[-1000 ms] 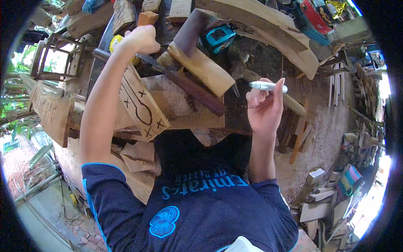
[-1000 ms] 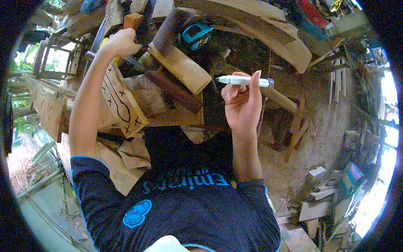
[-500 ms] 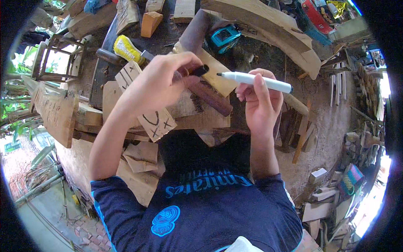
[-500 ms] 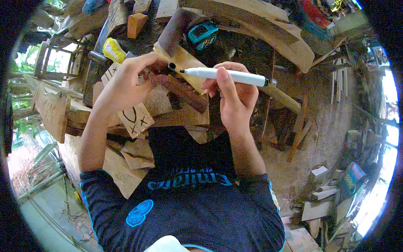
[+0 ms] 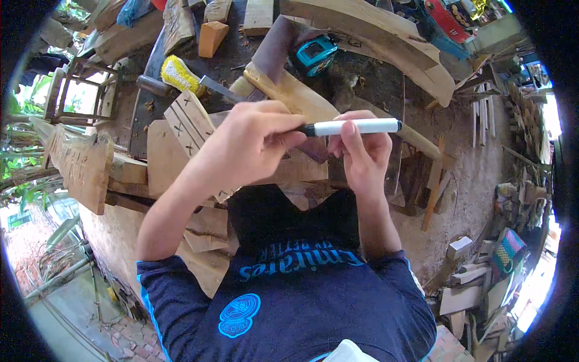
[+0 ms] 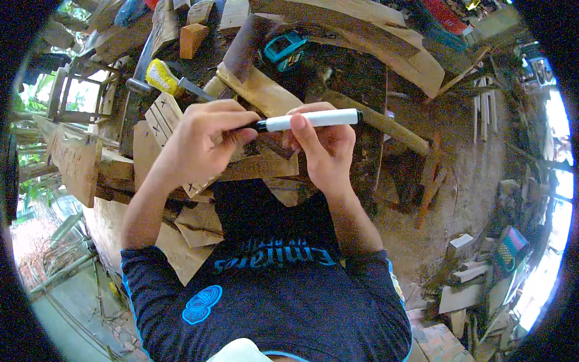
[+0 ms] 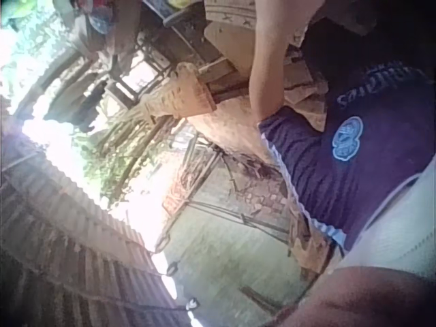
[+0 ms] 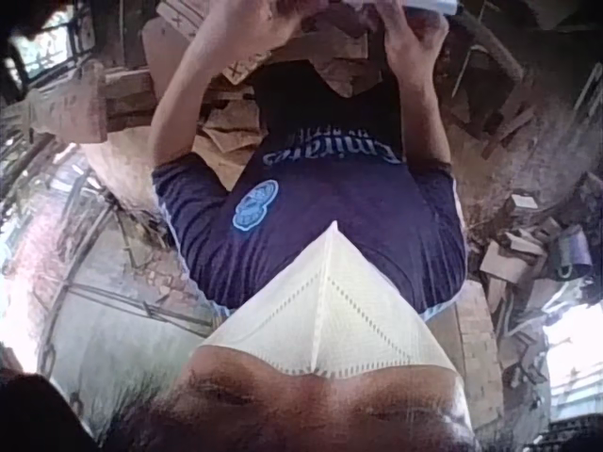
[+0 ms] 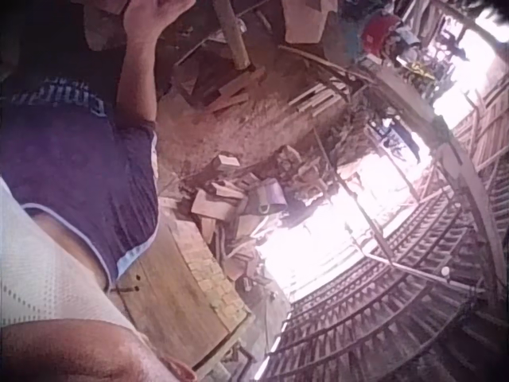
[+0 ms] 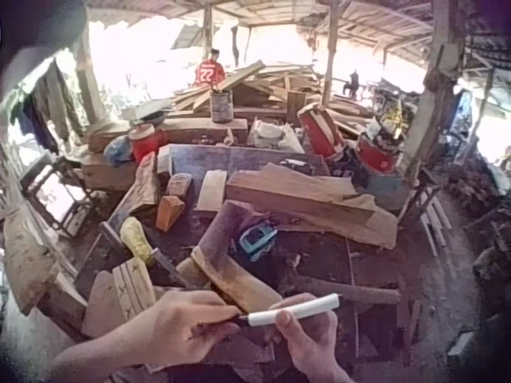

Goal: The person draws an outline of a spoon on a piece of wood using a marker, then carves along the outline using a chisel and a wooden mallet.

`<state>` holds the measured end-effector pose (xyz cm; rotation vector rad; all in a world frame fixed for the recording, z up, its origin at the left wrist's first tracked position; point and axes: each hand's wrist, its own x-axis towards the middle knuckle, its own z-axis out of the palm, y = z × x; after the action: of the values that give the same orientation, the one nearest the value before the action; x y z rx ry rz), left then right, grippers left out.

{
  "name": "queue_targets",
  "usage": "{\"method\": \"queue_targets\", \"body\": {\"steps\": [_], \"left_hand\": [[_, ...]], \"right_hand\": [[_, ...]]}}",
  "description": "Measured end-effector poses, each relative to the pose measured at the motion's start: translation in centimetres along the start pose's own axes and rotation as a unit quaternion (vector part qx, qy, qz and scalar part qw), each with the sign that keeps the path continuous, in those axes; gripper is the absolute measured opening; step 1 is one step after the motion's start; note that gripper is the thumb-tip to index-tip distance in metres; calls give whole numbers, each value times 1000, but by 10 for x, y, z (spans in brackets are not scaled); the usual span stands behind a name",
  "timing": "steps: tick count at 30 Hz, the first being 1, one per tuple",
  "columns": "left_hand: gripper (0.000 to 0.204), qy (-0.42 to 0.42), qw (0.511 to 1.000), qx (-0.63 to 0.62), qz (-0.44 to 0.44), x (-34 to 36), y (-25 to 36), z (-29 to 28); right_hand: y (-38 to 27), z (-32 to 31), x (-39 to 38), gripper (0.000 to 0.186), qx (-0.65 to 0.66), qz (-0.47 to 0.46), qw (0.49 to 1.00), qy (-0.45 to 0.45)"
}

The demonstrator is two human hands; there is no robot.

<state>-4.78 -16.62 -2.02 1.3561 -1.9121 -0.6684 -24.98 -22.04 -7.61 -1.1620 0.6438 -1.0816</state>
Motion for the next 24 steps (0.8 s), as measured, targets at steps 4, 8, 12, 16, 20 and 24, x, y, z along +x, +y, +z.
{"method": "queue_targets", "body": {"steps": [4,8,12,16,20,24], "left_hand": [[27,74,997,13,18,-14,17,23],[29,90,993,56,47,-21,27,32],[19,115,982,152,13,-9,19,15],[21,314,897,280,-135,-11,-21,-33],[34,317,845,356,-241,-24,-55,-56],[55,229,859,318,-330,-31,-51,-61]], "right_hand": [[3,-5,-22,22,45,-14,998,-33],[2,-2,-32,23,56,-29,997,-42],[6,-4,-25,31,-19,16,997,-69],[7,-11,-25,37,-50,-11,998,-41],[14,-32,-24,32,-26,-27,999,31],[13,-34,-29,30,-69,-46,996,43]]}}
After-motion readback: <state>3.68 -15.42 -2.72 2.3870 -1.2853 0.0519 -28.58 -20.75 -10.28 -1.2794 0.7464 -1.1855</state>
